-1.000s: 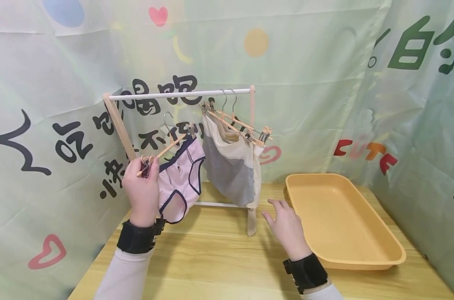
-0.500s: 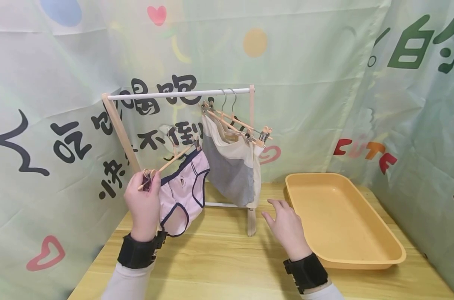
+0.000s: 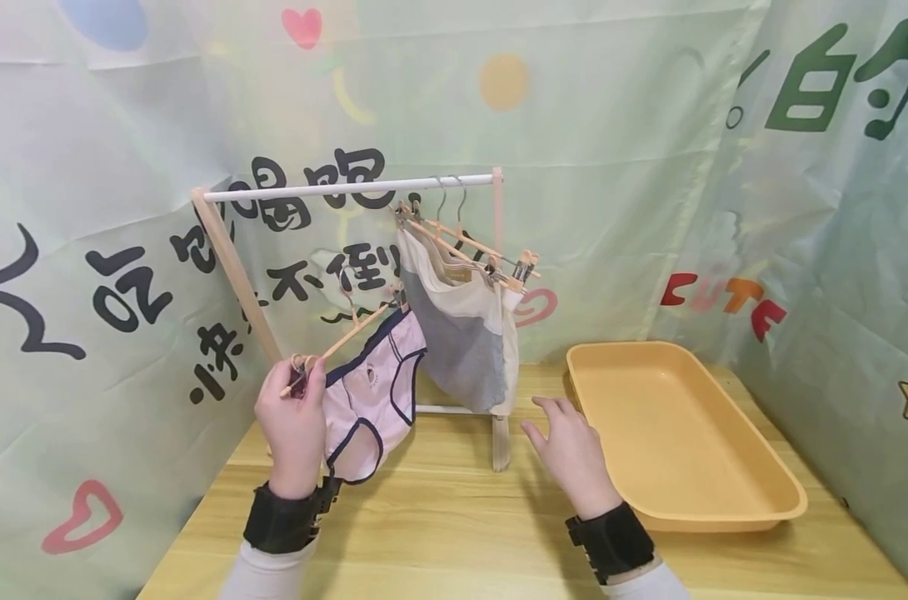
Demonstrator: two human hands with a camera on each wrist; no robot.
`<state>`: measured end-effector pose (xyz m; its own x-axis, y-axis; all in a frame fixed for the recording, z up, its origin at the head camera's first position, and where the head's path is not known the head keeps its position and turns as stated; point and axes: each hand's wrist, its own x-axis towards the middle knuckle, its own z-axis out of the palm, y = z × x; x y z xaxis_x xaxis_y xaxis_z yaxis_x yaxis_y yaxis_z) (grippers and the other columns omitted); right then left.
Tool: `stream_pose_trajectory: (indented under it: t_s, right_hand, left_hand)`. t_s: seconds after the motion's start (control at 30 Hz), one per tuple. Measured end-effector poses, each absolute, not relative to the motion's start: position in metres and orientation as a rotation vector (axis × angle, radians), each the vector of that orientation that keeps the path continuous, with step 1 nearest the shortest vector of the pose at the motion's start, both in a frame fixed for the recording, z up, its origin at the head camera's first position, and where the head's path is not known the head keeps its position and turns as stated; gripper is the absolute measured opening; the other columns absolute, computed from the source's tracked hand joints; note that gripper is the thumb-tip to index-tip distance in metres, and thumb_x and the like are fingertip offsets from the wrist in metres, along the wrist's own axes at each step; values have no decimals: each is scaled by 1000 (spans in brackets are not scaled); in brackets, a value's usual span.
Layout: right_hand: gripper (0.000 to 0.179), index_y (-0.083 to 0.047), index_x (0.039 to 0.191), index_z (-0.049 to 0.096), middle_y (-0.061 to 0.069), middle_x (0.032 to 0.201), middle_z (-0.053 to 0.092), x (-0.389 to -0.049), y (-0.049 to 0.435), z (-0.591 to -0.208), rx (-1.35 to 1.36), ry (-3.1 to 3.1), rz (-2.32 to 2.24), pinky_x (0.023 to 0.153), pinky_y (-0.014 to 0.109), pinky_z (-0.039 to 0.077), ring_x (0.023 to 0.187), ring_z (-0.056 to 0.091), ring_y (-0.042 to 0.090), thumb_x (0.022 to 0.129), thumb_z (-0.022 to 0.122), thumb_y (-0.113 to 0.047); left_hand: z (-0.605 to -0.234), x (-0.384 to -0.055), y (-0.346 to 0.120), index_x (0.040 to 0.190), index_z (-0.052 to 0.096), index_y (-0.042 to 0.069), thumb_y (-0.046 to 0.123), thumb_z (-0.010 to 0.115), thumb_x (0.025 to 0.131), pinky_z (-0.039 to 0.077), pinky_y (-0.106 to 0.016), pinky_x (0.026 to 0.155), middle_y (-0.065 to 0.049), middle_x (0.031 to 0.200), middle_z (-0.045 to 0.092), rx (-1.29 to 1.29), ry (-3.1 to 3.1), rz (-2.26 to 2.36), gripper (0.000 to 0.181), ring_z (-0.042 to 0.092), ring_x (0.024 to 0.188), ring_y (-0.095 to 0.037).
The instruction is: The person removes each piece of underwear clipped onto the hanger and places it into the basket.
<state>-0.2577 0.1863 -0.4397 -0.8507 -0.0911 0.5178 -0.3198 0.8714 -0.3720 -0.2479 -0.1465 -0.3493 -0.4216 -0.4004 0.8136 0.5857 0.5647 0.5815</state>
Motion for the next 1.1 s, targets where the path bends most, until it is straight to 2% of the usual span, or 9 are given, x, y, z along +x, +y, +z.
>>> stream_pose_trajectory:
  t_s: [0.27,0.83,1.1]
  right_hand:
    - [47,-1,125,58,29,118,60,-258,186,-440,287,-2559,615,78,60,51,98,58,44,89,65,-31]
    - [48,-1,124,59,28,118,61,-260,186,-441,280,-2552,606,77,60,52,97,59,44,88,66,-32]
    - [48,-1,124,59,28,118,61,-259,187,-440,287,-2545,602,78,59,52,98,59,43,88,66,-32]
  left_hand:
    - [-356,-249,-143,87,65,-2,14,68,86,48,-11,62,-14,79,62,-160,-1669,-1189,16,56,73,-16]
    - [-361,-248,-142,87,65,-5,14,68,87,48,-11,62,-13,77,61,-175,-1644,-1235,19,56,71,-16]
    - [-360,-244,-144,88,66,-2,15,69,86,49,-9,62,-13,79,62,-179,-1703,-1201,17,57,72,-15]
